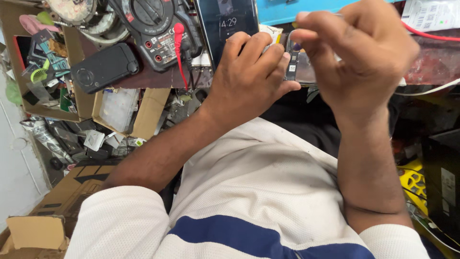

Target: The person pries at the inside of a disassembled smartphone lying on the workbench using a blue pry tool, working around the camera area and removing small components by hand. They then lift the phone, reattach the back cover, power the phone on, and tap through the screen to test the camera.

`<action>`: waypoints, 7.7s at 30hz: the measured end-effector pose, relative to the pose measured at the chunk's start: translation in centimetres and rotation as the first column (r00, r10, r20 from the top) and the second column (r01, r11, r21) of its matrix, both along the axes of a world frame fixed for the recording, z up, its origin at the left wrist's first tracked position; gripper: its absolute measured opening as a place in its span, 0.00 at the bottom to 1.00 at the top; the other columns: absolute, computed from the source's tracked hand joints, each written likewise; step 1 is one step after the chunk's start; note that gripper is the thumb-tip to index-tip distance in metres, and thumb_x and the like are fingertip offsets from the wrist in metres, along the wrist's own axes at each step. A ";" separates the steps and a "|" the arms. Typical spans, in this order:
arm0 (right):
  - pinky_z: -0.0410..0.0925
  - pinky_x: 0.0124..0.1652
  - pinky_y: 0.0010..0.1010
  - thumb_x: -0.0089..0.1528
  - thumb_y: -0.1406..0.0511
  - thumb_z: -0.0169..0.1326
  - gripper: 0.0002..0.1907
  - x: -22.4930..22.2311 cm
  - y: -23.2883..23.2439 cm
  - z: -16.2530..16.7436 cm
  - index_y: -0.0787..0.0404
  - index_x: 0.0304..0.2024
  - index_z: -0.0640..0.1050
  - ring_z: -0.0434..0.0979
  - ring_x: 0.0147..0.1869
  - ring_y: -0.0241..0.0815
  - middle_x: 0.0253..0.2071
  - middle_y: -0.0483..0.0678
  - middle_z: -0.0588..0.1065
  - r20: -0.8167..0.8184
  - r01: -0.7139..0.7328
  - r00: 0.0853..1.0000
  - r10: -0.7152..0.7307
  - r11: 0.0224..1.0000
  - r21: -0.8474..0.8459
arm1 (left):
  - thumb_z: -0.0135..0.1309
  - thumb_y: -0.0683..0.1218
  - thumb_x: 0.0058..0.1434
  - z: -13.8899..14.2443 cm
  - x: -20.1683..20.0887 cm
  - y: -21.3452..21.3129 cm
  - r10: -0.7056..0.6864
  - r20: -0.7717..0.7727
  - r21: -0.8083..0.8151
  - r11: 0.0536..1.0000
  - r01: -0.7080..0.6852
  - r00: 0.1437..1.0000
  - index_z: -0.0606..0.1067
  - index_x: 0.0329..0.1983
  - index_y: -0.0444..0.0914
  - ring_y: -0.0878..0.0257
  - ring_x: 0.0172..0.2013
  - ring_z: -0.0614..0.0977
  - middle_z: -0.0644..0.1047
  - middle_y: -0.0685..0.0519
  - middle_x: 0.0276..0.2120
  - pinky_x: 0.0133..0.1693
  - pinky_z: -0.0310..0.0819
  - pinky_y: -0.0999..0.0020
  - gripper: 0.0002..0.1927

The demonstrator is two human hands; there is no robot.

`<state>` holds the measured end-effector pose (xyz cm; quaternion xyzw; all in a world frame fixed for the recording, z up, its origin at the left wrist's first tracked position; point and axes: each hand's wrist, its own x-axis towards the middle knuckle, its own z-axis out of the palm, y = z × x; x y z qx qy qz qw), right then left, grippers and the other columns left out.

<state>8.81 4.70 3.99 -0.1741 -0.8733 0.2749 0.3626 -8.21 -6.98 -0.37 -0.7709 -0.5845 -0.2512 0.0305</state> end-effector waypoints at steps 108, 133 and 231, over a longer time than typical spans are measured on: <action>0.81 0.43 0.33 0.77 0.72 0.51 0.11 4.4 -0.9 -7.9 0.62 0.62 0.72 0.82 0.45 0.45 0.52 0.54 0.72 -0.520 0.203 0.801 -0.297 0.952 -0.230 | 0.57 0.39 0.69 2.9 0.2 1.4 -0.088 -0.185 -0.043 0.996 0.082 0.979 0.81 0.41 0.35 0.59 0.42 0.72 0.72 0.55 0.33 0.45 0.60 0.61 0.03; 0.79 0.44 0.29 0.77 0.73 0.55 0.12 3.7 -1.4 -7.1 0.62 0.62 0.74 0.83 0.48 0.46 0.51 0.55 0.71 -0.398 0.143 0.907 -0.139 0.990 -0.019 | 0.57 0.39 0.67 2.5 -0.1 1.3 -0.078 -0.174 -0.027 0.997 0.074 0.982 0.81 0.43 0.34 0.60 0.43 0.72 0.73 0.55 0.32 0.46 0.61 0.62 0.05; 0.76 0.42 0.36 0.66 0.75 0.55 0.12 4.5 -1.2 -3.5 0.56 0.48 0.71 0.80 0.44 0.48 0.42 0.51 0.77 -0.710 0.396 0.601 -0.368 0.908 -0.136 | 0.58 0.39 0.53 0.7 1.1 18.9 0.113 -0.119 0.046 0.993 -0.108 0.986 0.77 0.23 0.32 0.40 0.32 0.78 0.76 0.39 0.26 0.37 0.69 0.44 0.05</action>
